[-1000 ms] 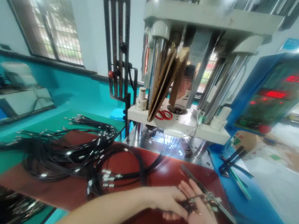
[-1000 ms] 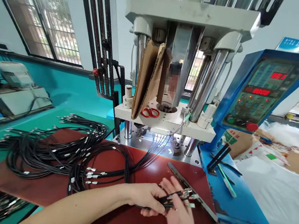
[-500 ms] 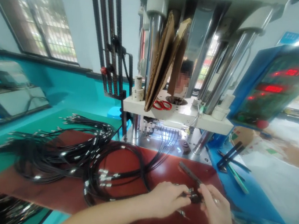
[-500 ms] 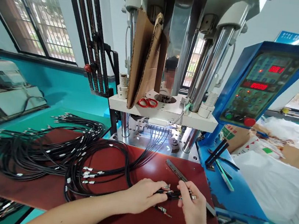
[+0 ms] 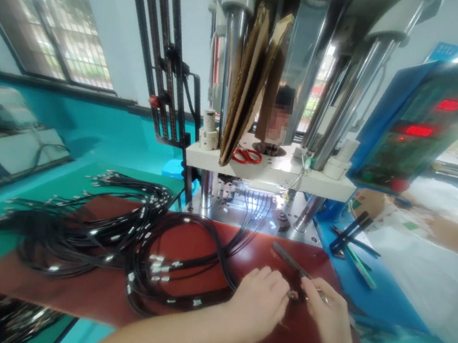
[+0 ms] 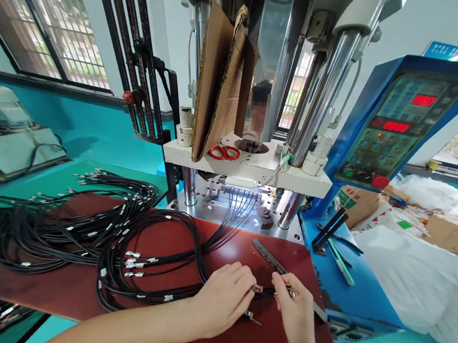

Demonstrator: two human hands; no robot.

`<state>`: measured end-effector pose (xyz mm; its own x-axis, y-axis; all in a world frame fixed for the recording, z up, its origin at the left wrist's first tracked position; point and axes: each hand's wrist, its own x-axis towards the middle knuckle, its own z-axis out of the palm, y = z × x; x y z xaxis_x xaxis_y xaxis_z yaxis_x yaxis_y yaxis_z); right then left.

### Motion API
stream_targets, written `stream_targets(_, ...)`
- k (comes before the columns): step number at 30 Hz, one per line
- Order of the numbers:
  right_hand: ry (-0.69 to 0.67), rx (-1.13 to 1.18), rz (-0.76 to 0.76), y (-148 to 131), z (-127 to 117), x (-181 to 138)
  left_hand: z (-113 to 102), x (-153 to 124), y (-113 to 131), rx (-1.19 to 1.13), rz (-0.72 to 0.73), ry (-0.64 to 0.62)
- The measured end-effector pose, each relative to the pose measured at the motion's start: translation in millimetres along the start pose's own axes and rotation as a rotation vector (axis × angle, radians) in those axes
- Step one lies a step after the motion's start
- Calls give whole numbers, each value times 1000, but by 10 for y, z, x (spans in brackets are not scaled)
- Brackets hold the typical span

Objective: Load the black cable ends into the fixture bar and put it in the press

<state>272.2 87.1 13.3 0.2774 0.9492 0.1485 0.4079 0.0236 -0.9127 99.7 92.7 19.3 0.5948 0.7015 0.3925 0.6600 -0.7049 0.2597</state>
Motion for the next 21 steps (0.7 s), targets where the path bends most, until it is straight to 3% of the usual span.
stream_targets(6,53,-30,-14,55,-14,-90,-139,177,-131,-315,-273,-83)
stream_targets(9,12,-82,-73,47,6,-146,-156,324,-111,-285,-221,-171)
stream_targets(12,47,-4,-29,62,55,-183,-50,399,-32,-410,-96,-481)
stream_targets(14,88,81,31,93,86,-194,57,391,-15,-715,-141,-732)
stream_targets(16,86,89,51,126,93,-184,147,342,-46,-969,-213,-844)
stream_targets(17,68,67,40,136,82,-168,177,308,-71,-1002,-230,-819)
stream_targets(20,17,88,-51,104,-8,-74,214,208,-133,-910,-236,-590)
stream_targets(21,-3,118,-106,69,-47,-35,218,187,-139,-918,-246,-575)
